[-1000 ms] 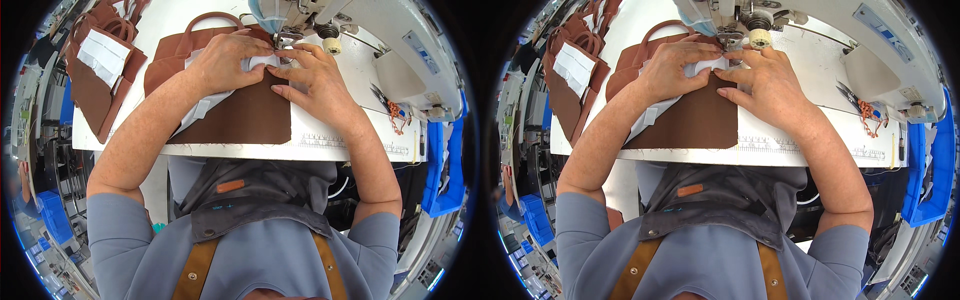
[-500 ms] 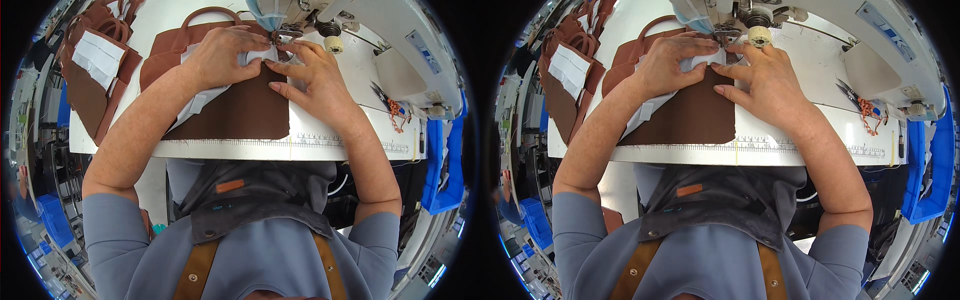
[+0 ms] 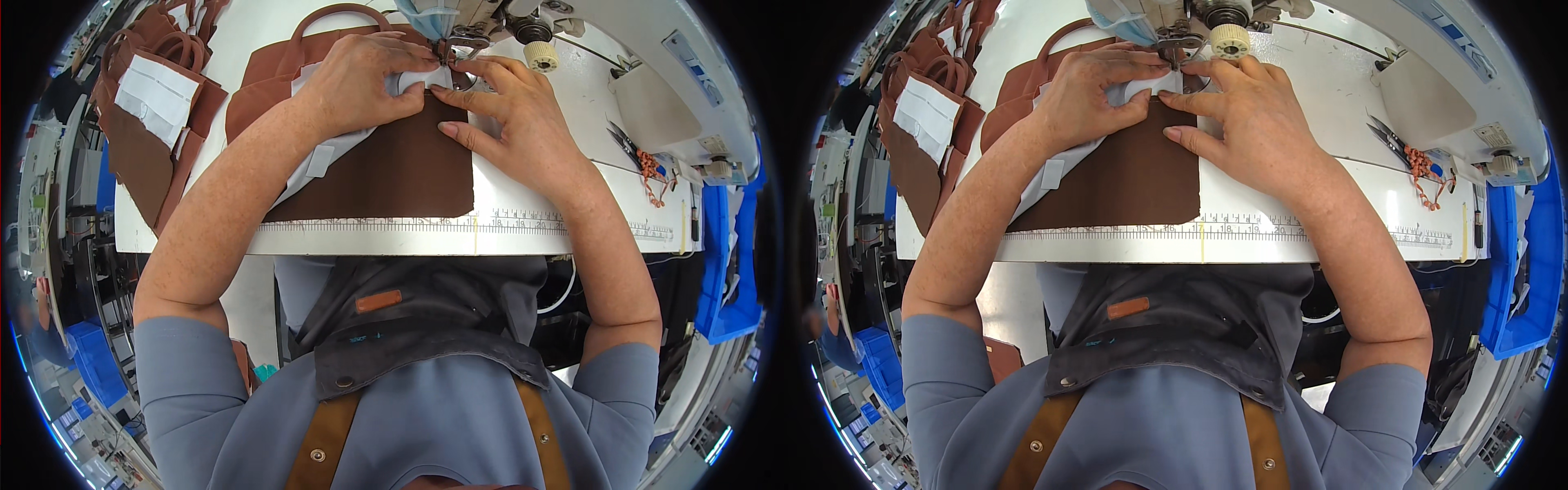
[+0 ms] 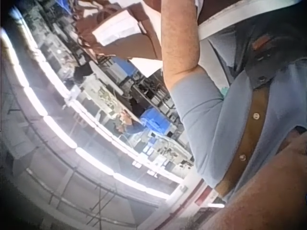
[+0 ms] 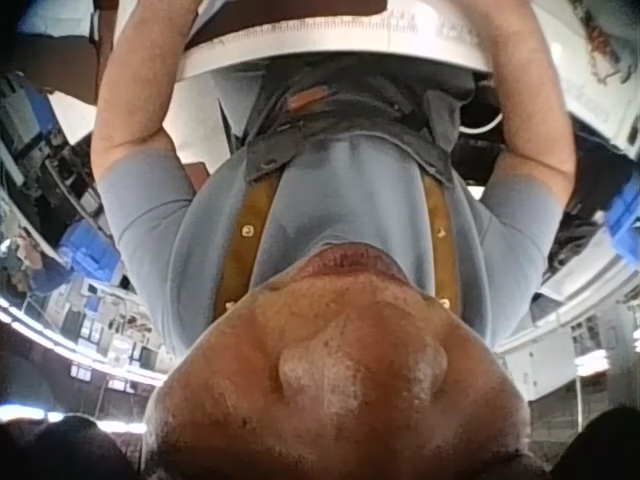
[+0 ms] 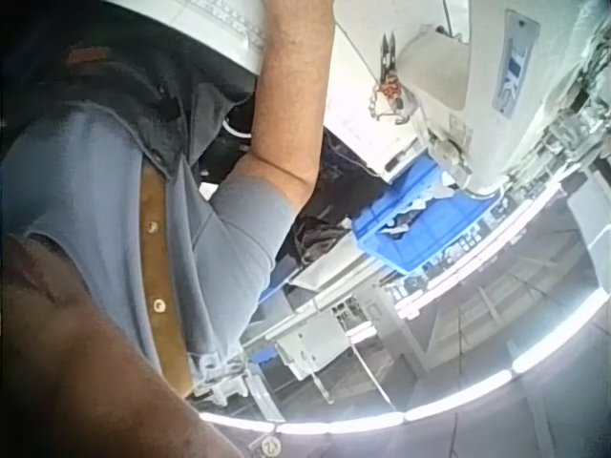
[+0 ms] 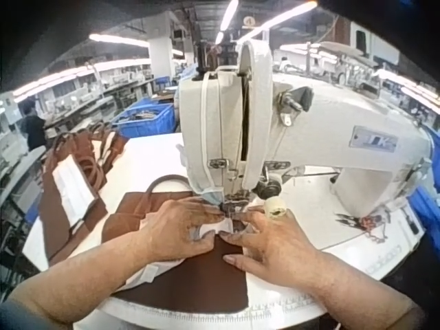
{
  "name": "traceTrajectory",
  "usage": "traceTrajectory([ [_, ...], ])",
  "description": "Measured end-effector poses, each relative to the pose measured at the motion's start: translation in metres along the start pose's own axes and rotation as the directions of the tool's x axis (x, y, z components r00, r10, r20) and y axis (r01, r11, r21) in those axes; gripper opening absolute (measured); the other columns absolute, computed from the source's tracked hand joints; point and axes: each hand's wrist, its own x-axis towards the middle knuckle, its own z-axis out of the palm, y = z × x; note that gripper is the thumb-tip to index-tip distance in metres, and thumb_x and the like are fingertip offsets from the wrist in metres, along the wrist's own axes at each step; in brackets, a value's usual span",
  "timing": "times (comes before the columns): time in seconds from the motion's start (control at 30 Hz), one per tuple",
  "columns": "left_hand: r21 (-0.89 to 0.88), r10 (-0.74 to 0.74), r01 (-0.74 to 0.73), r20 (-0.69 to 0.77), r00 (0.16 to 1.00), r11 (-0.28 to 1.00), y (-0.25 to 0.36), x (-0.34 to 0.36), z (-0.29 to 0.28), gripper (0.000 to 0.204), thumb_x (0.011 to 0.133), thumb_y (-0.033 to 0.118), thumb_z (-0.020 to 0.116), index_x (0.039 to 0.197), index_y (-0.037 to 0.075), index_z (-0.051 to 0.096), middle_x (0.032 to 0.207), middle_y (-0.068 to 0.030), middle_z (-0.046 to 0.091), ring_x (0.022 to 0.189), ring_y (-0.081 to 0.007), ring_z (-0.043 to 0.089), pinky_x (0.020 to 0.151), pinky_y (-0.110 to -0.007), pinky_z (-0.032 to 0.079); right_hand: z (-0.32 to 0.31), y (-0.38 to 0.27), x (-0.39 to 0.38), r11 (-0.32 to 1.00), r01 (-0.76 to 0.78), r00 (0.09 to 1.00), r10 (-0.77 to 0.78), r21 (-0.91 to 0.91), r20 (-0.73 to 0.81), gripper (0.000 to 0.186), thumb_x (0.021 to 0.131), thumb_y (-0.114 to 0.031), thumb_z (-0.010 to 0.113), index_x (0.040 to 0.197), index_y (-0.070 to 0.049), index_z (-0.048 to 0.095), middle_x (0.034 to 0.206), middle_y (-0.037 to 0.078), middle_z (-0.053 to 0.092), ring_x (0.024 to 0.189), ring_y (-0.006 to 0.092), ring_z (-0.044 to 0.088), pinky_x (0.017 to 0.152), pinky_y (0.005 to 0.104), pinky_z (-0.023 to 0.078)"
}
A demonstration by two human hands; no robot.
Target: Sewing together components of leather handbags using an industrial sewing machine.
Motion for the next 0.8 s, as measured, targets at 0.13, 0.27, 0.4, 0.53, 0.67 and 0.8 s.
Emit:
traceTrajectory([
  [0.13,0.014,-0.003,0.003,0.000,1.000,1.000,0.001,0.001,0.001,0.033,0.078,0.011,0.070,0.110,0.005,0.077,0.117,-0.0142,0.074,0.112,-0.0292,0.069,0.111,-0.039,0.048,0.000,0.001,-0.002,1.000,0.011,1.000,-0.011,-0.027,-0.029,0.035,0.088,-0.042,0.073,0.113,-0.018,0.078,0.128,0.007,0.067,0.121,0.0260,0.056,0.102,0.0430,0.040],
  [0.27,0.042,-0.005,0.005,-0.006,1.000,0.999,-0.001,0.003,0.002,0.033,0.079,0.012,0.070,0.110,0.005,0.077,0.117,-0.0144,0.073,0.114,-0.0296,0.068,0.111,-0.040,0.048,0.000,0.002,-0.003,1.000,0.001,1.000,-0.001,-0.023,-0.030,0.035,0.088,-0.041,0.073,0.112,-0.015,0.078,0.127,0.007,0.067,0.122,0.0247,0.056,0.102,0.0424,0.041],
  [0.4,0.037,-0.003,0.002,0.015,1.000,0.999,0.000,0.000,-0.001,0.032,0.081,0.014,0.069,0.110,0.005,0.077,0.118,-0.0136,0.073,0.115,-0.0302,0.067,0.111,-0.040,0.047,-0.003,-0.001,-0.002,1.000,0.005,1.000,-0.006,-0.021,-0.018,0.035,0.088,-0.040,0.073,0.113,-0.015,0.078,0.124,0.006,0.068,0.121,0.0241,0.056,0.100,0.0420,0.041],
  [0.53,0.057,0.015,-0.015,0.013,1.000,0.998,0.001,0.003,-0.001,0.027,0.084,0.017,0.072,0.109,0.007,0.077,0.119,-0.0111,0.073,0.116,-0.0305,0.066,0.111,-0.041,0.046,-0.001,-0.001,-0.001,1.000,-0.001,0.999,0.000,-0.017,-0.035,0.035,0.088,-0.039,0.073,0.112,-0.015,0.078,0.122,0.006,0.068,0.120,0.0242,0.057,0.099,0.0419,0.042],
  [0.67,-0.005,0.032,-0.032,0.088,0.996,0.999,0.013,0.002,-0.007,0.024,0.087,0.020,0.074,0.107,0.008,0.078,0.119,-0.0110,0.073,0.114,-0.0299,0.067,0.108,-0.042,0.047,-0.002,0.001,-0.003,0.999,0.034,0.997,-0.032,0.024,-0.074,0.029,0.086,-0.032,0.076,0.106,-0.011,0.078,0.114,0.005,0.068,0.109,0.0233,0.060,0.092,0.0389,0.044],
  [0.8,0.071,-0.081,0.079,0.021,0.997,0.994,0.022,-0.001,0.000,0.019,0.086,0.022,0.075,0.097,0.008,0.079,0.115,-0.0102,0.073,0.106,-0.0289,0.069,0.104,-0.041,0.050,-0.004,-0.001,-0.001,0.996,0.083,0.994,-0.079,0.042,-0.079,0.024,0.083,-0.024,0.078,0.101,-0.008,0.078,0.106,0.002,0.068,0.101,0.0216,0.061,0.086,0.0370,0.045],
])
